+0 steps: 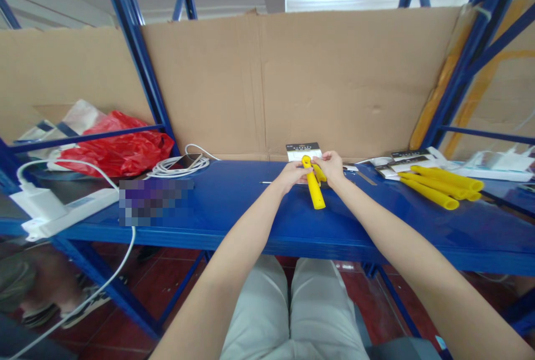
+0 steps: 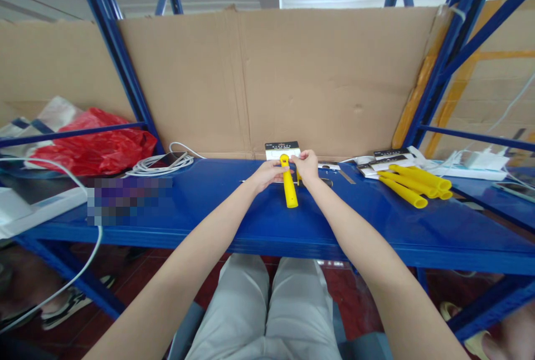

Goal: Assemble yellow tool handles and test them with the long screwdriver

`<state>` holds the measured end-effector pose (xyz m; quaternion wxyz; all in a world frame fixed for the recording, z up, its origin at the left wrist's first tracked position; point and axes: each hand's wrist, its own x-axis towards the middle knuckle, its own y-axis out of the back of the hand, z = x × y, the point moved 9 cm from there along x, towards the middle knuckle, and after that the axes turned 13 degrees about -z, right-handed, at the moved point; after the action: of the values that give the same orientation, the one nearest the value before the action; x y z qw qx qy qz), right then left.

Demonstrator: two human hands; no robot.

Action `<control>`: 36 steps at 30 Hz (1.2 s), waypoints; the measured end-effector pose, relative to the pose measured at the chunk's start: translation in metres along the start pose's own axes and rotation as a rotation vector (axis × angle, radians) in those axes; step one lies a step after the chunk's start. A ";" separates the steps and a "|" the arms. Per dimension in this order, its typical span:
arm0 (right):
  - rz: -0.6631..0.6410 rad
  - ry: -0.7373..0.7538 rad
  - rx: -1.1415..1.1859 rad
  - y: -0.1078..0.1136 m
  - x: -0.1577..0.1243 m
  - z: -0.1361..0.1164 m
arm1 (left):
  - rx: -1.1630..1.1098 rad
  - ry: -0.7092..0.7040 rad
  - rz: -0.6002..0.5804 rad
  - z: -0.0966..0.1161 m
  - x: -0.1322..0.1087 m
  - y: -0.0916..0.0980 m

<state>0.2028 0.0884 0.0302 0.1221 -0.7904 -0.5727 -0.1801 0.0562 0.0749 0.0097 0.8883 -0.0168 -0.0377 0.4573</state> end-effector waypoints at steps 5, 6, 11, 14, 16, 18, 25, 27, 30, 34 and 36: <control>-0.075 0.064 -0.164 -0.005 -0.001 -0.007 | 0.006 0.017 0.048 0.001 -0.004 0.000; -0.110 0.050 -0.165 -0.008 -0.003 -0.006 | 0.011 0.019 0.058 0.001 -0.005 0.001; -0.282 -0.044 -0.163 -0.025 -0.013 -0.004 | 0.076 0.031 0.061 -0.003 -0.003 0.002; -0.355 -0.054 -0.162 -0.029 -0.015 -0.003 | 0.140 0.037 -0.011 -0.005 -0.002 -0.005; -0.373 -0.038 -0.152 -0.030 -0.013 -0.001 | 0.165 0.043 -0.055 -0.007 -0.003 -0.010; -0.365 -0.011 -0.147 -0.028 -0.010 0.000 | 0.173 0.051 -0.076 -0.008 -0.003 -0.012; -0.366 0.040 -0.102 -0.028 -0.007 -0.003 | 0.223 0.063 -0.012 -0.006 -0.004 -0.009; -0.362 0.060 -0.106 -0.028 -0.007 -0.007 | 0.231 0.063 0.011 -0.004 -0.006 -0.008; -0.341 0.088 -0.135 -0.024 -0.004 -0.011 | 0.239 0.057 0.037 0.000 -0.009 -0.007; -0.293 0.189 -0.311 -0.013 0.004 -0.023 | 0.267 0.067 0.057 0.002 -0.012 -0.006; -0.271 0.263 -0.442 -0.007 0.006 -0.033 | 0.289 0.073 0.057 0.002 -0.013 -0.006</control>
<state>0.1926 0.0823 0.0626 -0.0051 -0.6841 -0.5992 -0.4160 0.0538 0.0607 0.0118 0.8690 0.0934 0.0612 0.4821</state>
